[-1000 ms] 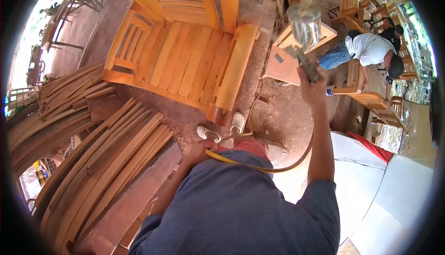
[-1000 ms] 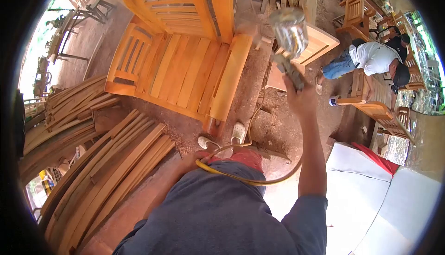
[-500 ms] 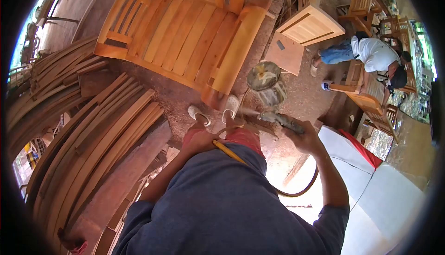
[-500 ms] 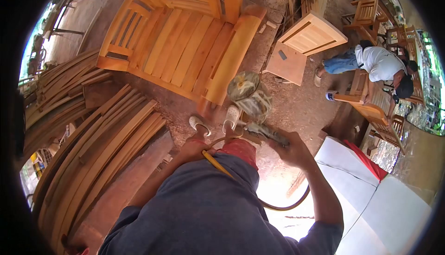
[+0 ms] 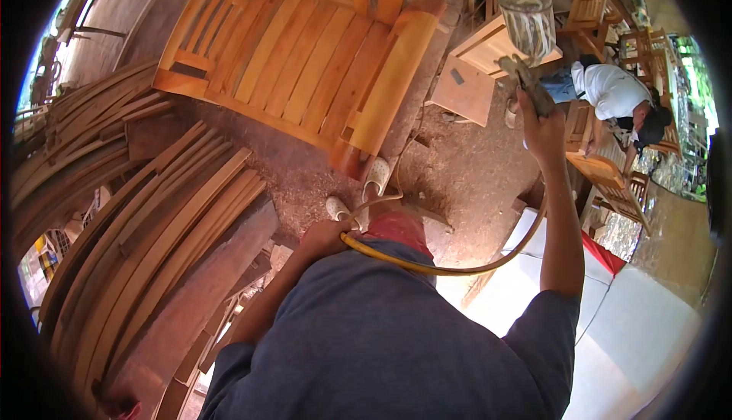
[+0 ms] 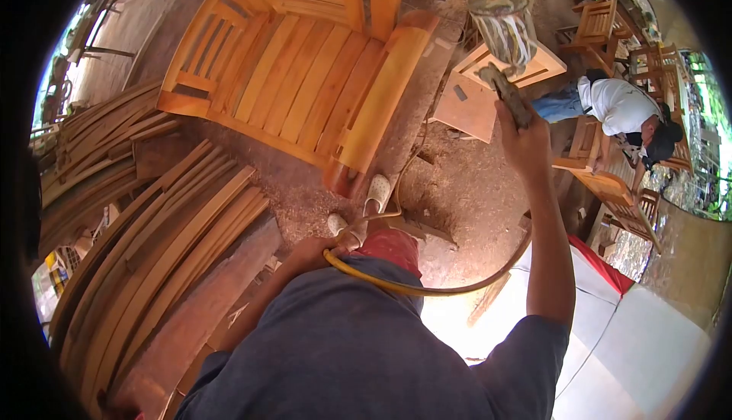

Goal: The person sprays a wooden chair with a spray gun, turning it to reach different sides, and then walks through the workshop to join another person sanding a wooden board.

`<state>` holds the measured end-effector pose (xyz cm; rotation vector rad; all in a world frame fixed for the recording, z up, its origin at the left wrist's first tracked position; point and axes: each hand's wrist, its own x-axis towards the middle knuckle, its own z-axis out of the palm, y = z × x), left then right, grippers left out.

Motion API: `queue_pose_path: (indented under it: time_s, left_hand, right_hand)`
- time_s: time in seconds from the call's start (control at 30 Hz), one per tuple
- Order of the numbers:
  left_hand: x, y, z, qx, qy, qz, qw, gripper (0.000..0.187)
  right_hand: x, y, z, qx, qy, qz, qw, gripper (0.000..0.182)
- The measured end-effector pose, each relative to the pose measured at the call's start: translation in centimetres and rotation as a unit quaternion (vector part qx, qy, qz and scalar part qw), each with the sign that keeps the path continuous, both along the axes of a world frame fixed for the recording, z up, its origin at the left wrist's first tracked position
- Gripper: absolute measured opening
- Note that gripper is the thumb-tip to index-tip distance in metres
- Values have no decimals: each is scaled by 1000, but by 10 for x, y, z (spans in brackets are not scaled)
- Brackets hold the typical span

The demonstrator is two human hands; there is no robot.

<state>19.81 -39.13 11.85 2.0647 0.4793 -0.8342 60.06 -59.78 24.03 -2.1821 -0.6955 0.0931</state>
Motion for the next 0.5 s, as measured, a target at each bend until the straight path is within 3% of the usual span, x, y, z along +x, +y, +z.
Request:
queue_pose_path:
  time_s: [0.07, 0.17, 0.37, 0.5]
  left_hand:
    - [-9, 1, -7, 8, -13, -5, 1000, 45]
    - [-19, -2, -16, 6, -36, -15, 999, 45]
    - [-22, -4, -8, -19, -57, -9, 998, 42]
    - [-25, -7, -4, -13, -50, 0, 999, 40]
  right_hand:
    - [0, 14, 11, -31, 3, -33, 999, 35]
    - [-6, 34, 17, -22, -38, 0, 999, 26]
    - [-43, 43, 21, -63, 112, 72, 989, 31]
    - [-69, 32, 13, -98, 125, 110, 981, 31]
